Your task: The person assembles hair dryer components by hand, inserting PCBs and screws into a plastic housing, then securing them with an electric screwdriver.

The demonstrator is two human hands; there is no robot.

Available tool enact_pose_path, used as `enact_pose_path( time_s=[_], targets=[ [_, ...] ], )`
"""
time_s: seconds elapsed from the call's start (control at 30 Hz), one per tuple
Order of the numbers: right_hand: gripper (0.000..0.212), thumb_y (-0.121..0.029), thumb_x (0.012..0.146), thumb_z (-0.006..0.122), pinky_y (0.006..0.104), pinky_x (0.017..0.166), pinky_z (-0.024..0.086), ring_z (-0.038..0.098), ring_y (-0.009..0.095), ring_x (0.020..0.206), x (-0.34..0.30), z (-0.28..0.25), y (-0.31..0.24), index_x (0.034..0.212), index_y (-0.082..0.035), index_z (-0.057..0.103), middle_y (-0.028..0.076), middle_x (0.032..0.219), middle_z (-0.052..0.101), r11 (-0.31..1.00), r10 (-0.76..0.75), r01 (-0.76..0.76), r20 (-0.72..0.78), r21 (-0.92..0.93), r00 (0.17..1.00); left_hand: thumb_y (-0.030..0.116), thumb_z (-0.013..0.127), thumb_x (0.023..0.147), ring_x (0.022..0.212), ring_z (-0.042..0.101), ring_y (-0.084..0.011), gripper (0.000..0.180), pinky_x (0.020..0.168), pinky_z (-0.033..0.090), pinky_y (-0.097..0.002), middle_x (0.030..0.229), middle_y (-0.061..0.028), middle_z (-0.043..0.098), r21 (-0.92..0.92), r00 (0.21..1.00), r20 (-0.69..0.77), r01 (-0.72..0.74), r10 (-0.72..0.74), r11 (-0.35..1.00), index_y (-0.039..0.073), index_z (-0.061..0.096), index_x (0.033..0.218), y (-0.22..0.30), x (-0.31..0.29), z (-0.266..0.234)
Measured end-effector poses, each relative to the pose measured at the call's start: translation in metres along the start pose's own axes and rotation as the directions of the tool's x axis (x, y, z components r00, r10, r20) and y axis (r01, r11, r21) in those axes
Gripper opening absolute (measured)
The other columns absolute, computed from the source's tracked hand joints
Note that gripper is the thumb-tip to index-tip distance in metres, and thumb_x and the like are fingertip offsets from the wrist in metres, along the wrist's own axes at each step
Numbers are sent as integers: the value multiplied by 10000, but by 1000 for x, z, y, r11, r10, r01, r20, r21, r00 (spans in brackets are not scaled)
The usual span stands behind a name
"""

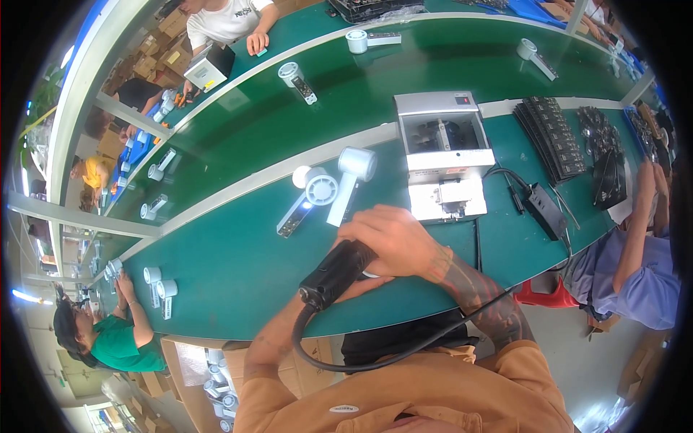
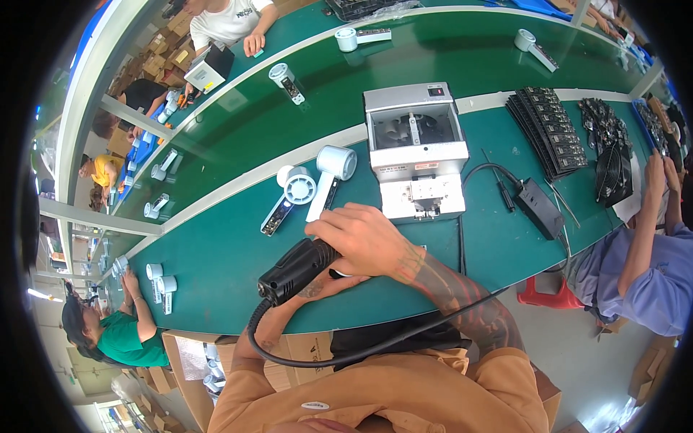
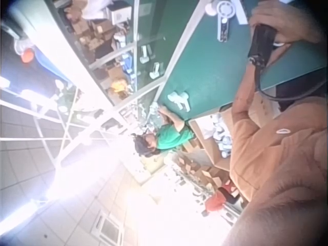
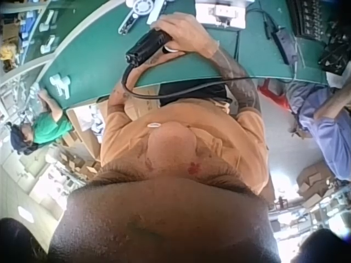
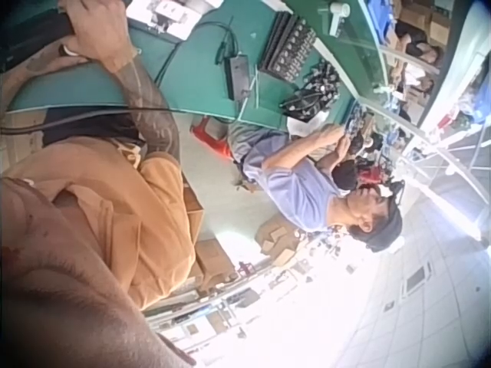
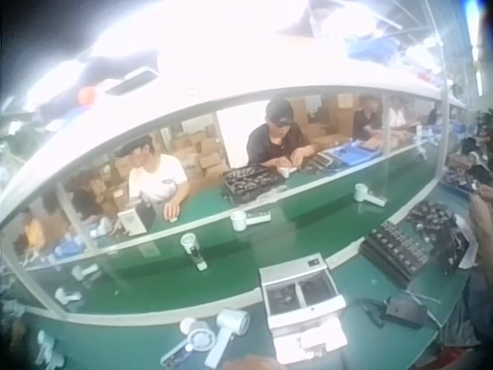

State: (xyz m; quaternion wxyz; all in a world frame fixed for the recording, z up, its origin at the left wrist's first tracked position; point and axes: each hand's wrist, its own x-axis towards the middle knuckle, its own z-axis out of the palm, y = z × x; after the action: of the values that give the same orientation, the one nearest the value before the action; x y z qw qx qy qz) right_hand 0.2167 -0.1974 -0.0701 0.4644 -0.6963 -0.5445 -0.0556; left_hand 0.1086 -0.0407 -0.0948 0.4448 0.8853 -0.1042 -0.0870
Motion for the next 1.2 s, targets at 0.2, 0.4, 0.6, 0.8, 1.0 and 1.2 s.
enact_pose_path(
  time_s=[0.2, 0.4, 0.6, 0.8, 1.0, 1.2],
  targets=[
    [373, -125, 681, 738, 374, 704, 496, 653, 263, 780, -1, 0, 3, 1030, -88, 613, 54, 917, 655, 1000, 0, 0, 2, 5, 1000, 132, 859, 785, 1173, 587, -219, 725, 956, 507, -355, 1247, -145, 557, 15, 1000, 7, 1, -1, 1000, 32, 401, 1337, -3, 2, 2],
    [372, -129, 685, 734, 374, 704, 496, 652, 265, 778, 0, 0, 2, 1034, -89, 610, 53, 909, 650, 1000, 0, 0, 10, -1, 1000, 142, 861, 785, 1167, 581, -214, 716, 948, 504, -351, 1237, -134, 548, 58, 1000, 1, -9, 9, 998, 36, 408, 1330, -7, 0, 3],
    [372, -134, 689, 734, 374, 706, 496, 653, 264, 779, 0, 0, 2, 1036, -90, 608, 53, 912, 649, 1000, -1, 1, 8, 0, 1000, 144, 859, 789, 1169, 578, -218, 712, 953, 501, -356, 1240, -134, 544, -9, 1000, 1, 5, -5, 1000, 35, 409, 1330, 1, 1, 0],
    [365, -139, 693, 733, 372, 711, 497, 656, 263, 786, -2, -1, 6, 1033, -90, 608, 54, 917, 650, 1000, 2, -2, 8, 3, 1000, 167, 867, 781, 1171, 579, -223, 735, 951, 501, -359, 1241, -139, 544, 40, 1000, -1, 31, -31, 999, 32, 403, 1335, -3, 5, 4],
    [354, -145, 699, 733, 374, 709, 496, 657, 261, 787, -1, -1, 5, 1026, -90, 610, 52, 914, 650, 1000, 7, -7, 6, 3, 1000, 168, 866, 780, 1180, 576, -226, 746, 960, 498, -361, 1242, -141, 543, 61, 1000, -2, 3, -3, 998, 32, 393, 1341, -6, 4, 4],
    [345, -147, 706, 730, 374, 708, 496, 658, 260, 788, 0, -2, 4, 1024, -88, 610, 53, 905, 646, 1000, 9, -9, 9, 4, 1000, 159, 861, 785, 1187, 571, -226, 728, 968, 495, -361, 1250, -138, 540, 10, 1000, -2, 12, -12, 1000, 37, 404, 1338, -3, 4, 3]
  ],
)
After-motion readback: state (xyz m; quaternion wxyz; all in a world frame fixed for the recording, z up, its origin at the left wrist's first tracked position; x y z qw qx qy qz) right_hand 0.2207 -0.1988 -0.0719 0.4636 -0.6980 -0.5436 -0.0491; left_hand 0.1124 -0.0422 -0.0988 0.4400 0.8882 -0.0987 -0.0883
